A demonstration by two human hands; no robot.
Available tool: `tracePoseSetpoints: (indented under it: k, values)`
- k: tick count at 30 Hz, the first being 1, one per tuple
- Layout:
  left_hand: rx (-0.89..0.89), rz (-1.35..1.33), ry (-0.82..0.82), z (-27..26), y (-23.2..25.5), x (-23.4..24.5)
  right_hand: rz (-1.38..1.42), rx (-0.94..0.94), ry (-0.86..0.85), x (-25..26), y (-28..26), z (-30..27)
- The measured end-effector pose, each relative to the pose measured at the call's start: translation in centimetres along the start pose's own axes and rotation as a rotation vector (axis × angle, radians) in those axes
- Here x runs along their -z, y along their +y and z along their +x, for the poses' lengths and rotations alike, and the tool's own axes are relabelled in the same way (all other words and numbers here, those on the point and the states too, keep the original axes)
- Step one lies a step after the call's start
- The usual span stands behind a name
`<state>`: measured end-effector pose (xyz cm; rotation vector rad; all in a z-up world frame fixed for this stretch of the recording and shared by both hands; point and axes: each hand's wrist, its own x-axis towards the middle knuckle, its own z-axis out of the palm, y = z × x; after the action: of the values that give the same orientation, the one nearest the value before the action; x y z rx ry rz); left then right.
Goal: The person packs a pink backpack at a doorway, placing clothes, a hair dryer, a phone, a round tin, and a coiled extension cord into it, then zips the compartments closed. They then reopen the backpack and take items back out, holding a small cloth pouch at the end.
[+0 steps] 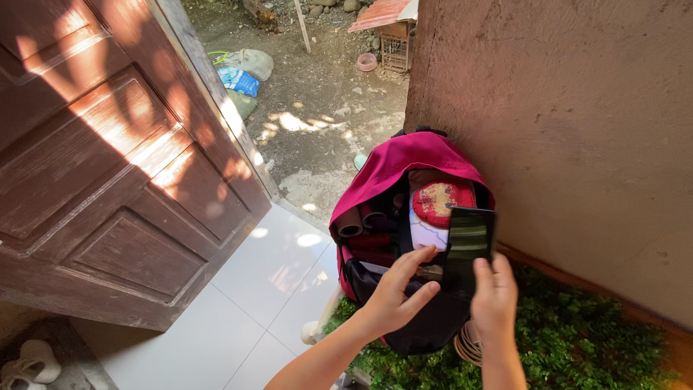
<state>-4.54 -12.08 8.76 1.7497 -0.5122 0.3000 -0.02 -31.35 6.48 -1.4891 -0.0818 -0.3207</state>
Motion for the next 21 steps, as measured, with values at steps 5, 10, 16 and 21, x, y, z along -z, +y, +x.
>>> tracePoseSetpoints:
  k: [5, 10, 16, 21]
  values:
    - [0.048, -0.170, 0.060, -1.0, -2.6, -1.0, -0.686, 0.469, -0.143, -4.9, -2.2, -3.0]
    - [0.272, -0.987, 0.339, -1.4, -5.5, -1.6, -0.884, 0.563, -0.285, -7.7, -4.4, -4.0]
    - [0.363, -1.077, 0.382, -0.9, -6.5, -0.6, -0.760, 0.467, -0.317, -7.4, -6.0, -3.0]
    - [0.392, -0.912, 0.242, 1.9, -9.1, 0.1, -0.686, 0.376, -0.291, -6.5, -5.9, -0.9]
